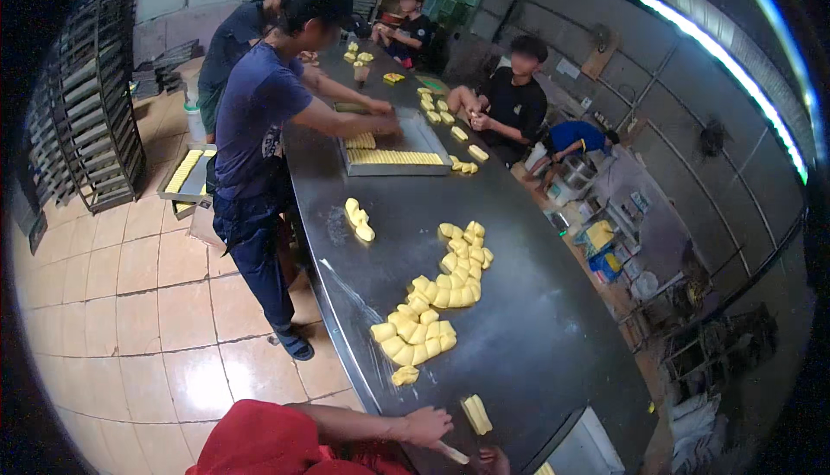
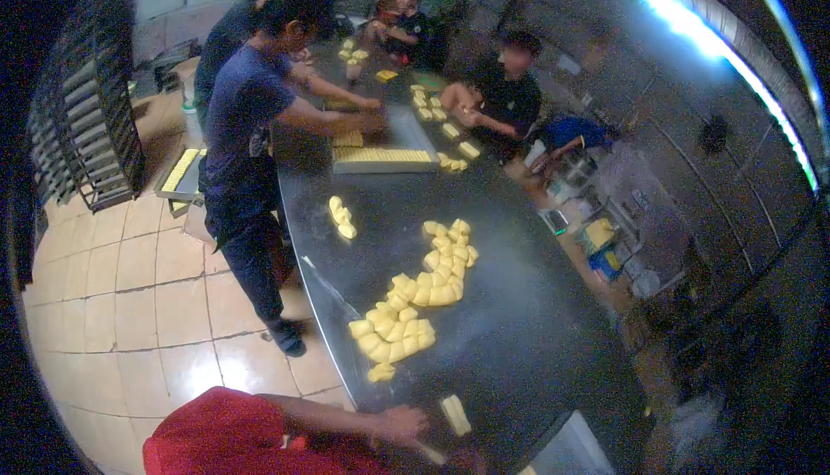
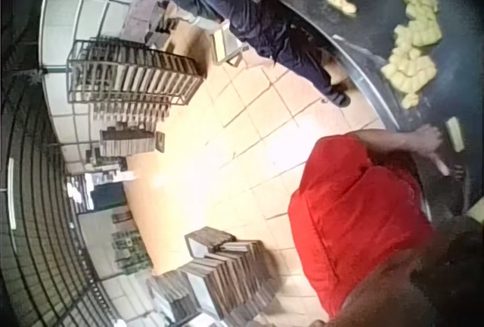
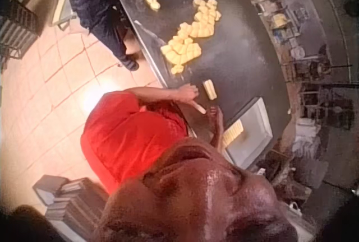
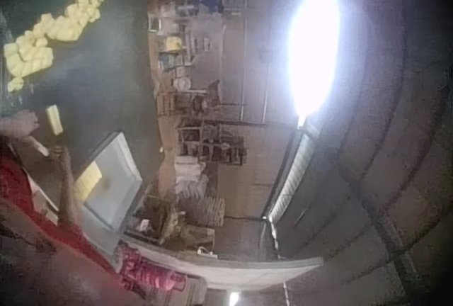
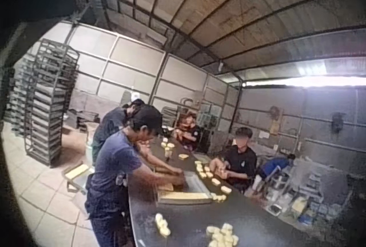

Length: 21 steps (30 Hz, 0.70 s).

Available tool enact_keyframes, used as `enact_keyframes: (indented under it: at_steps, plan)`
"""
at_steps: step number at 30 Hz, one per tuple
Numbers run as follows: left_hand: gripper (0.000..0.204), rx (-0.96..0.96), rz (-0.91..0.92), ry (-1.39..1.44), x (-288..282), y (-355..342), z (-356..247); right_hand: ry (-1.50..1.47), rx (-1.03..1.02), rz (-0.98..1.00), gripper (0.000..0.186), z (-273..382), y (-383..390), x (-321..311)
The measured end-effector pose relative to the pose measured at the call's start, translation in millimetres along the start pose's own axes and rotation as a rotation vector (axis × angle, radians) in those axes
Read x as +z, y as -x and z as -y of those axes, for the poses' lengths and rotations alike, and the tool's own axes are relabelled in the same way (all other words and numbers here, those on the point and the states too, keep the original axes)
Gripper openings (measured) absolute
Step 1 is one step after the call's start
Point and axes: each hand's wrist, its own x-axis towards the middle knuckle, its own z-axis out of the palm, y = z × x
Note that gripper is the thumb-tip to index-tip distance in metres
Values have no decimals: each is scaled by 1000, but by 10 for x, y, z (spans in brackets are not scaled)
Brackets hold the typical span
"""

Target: The person shapes dough pieces into rolls by hand on a metal table and arranges them into a metal baking tray.

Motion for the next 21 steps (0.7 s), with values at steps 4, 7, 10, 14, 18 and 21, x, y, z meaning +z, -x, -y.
enact_keyframes:
  at_steps: [4, 7, 10, 14, 18, 21]
  plan:
    - [46, 39, 136, 6, 234, 28, -108, 1014, -895, -182, 39, -100, 275, 601]
    - [38, -15, 263, 97, -63, -247, -15, -6, -31, -155, 27, 468, 363, 647]
    - [30, 121, -76, 153, -16, -696, 281, 1163, -691, -165, 41, 1191, 556, 615]
    - [18, 41, 17, 103, -517, -1538, 457, 813, -738, -593, 15, 1272, -219, 350]
    - [29, -220, -157, -51, 276, -1850, 868, 949, -478, -567, 24, 1381, -323, 570]
    - [33, -296, 44, 212, -414, -1599, 673, 788, -413, -679, 22, 1129, 16, 577]
